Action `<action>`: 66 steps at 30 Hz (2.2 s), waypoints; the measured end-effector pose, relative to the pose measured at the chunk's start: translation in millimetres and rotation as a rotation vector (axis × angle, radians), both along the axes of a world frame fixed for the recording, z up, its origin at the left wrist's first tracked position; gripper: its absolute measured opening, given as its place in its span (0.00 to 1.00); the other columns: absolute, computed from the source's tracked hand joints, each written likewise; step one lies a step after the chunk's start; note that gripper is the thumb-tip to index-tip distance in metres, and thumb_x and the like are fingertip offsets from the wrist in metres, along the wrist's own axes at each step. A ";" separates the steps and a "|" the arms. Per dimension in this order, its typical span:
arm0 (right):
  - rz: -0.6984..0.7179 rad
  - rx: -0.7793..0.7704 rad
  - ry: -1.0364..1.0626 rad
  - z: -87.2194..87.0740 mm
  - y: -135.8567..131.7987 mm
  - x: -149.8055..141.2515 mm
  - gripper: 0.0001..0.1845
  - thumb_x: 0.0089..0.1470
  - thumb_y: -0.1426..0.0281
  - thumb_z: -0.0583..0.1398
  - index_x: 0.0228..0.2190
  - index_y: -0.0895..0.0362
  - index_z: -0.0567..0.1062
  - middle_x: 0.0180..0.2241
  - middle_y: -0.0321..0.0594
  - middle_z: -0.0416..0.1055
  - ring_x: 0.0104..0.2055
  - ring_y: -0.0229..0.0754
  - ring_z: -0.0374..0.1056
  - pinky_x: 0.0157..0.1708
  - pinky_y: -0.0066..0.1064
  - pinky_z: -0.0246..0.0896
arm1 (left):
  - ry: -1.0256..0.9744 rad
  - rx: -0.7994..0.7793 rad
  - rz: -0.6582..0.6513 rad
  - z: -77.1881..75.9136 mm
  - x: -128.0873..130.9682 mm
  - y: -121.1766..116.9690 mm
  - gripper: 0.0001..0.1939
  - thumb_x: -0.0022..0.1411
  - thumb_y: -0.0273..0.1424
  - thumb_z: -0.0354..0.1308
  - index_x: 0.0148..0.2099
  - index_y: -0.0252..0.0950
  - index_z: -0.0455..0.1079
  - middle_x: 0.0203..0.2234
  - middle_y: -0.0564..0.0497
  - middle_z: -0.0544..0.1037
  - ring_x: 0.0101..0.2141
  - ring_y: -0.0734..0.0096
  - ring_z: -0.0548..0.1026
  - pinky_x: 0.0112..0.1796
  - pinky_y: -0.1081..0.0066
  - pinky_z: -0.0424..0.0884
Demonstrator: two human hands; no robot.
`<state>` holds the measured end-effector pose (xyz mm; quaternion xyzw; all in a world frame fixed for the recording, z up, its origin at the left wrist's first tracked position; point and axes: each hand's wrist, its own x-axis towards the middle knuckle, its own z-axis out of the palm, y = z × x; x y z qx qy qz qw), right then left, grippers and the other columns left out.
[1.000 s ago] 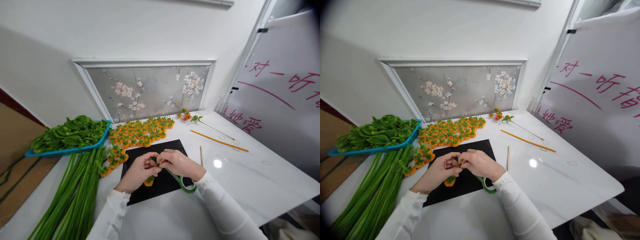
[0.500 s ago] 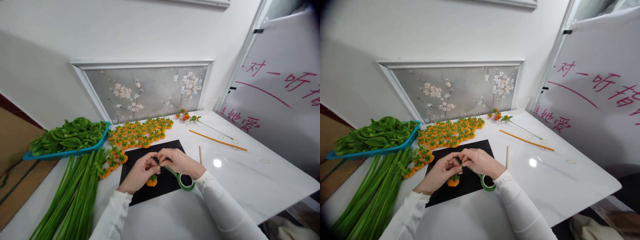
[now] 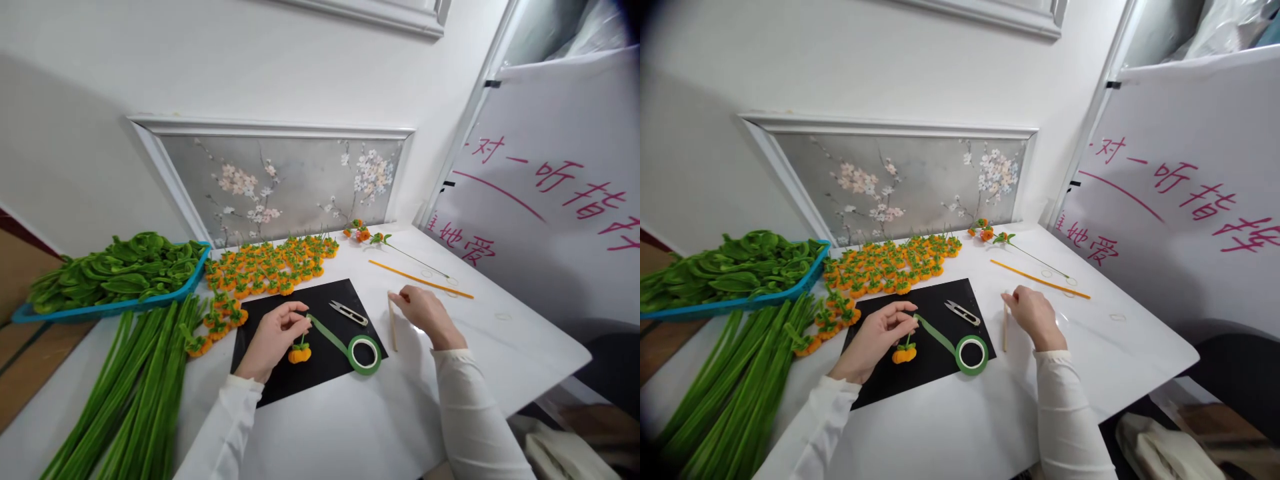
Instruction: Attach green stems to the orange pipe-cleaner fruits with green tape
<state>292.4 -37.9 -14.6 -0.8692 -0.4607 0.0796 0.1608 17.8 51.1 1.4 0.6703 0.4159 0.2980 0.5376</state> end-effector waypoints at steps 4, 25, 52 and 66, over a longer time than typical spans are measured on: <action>0.280 0.138 -0.047 -1.0 17.6 -44.6 0.10 0.58 0.63 0.55 0.33 0.55 0.73 0.33 0.42 0.75 0.35 0.42 0.70 0.30 0.29 0.53 | -0.078 -0.145 0.060 0.3 -0.7 -0.3 0.14 0.50 0.34 0.63 0.38 0.34 0.67 0.25 0.53 0.75 0.29 0.71 0.76 0.21 0.79 0.65; 0.131 0.364 1.789 9.1 -27.1 -152.1 0.22 0.50 0.50 0.58 0.30 0.57 0.67 0.25 0.32 0.57 0.18 0.28 0.49 0.15 0.21 0.35 | -0.088 -0.398 0.036 0.8 -7.5 2.2 0.14 0.43 0.31 0.70 0.31 0.30 0.73 0.24 0.51 0.78 0.26 0.74 0.78 0.31 0.79 0.74; 0.032 0.375 1.855 -23.6 -6.5 -179.3 0.33 0.35 0.40 0.62 0.27 0.57 0.63 0.21 0.26 0.56 0.14 0.22 0.43 0.13 0.18 0.30 | 0.024 -0.411 -0.152 14.3 -9.0 -4.7 0.12 0.48 0.34 0.66 0.28 0.30 0.72 0.22 0.52 0.75 0.23 0.79 0.74 0.28 0.80 0.71; 0.257 0.535 0.655 -5.5 7.8 -114.3 0.12 0.60 0.61 0.51 0.36 0.56 0.66 0.26 0.37 0.66 0.26 0.38 0.63 0.24 0.28 0.55 | -0.041 -0.345 -0.068 3.2 -13.0 1.0 0.13 0.46 0.33 0.68 0.33 0.31 0.72 0.24 0.51 0.77 0.27 0.73 0.78 0.30 0.78 0.73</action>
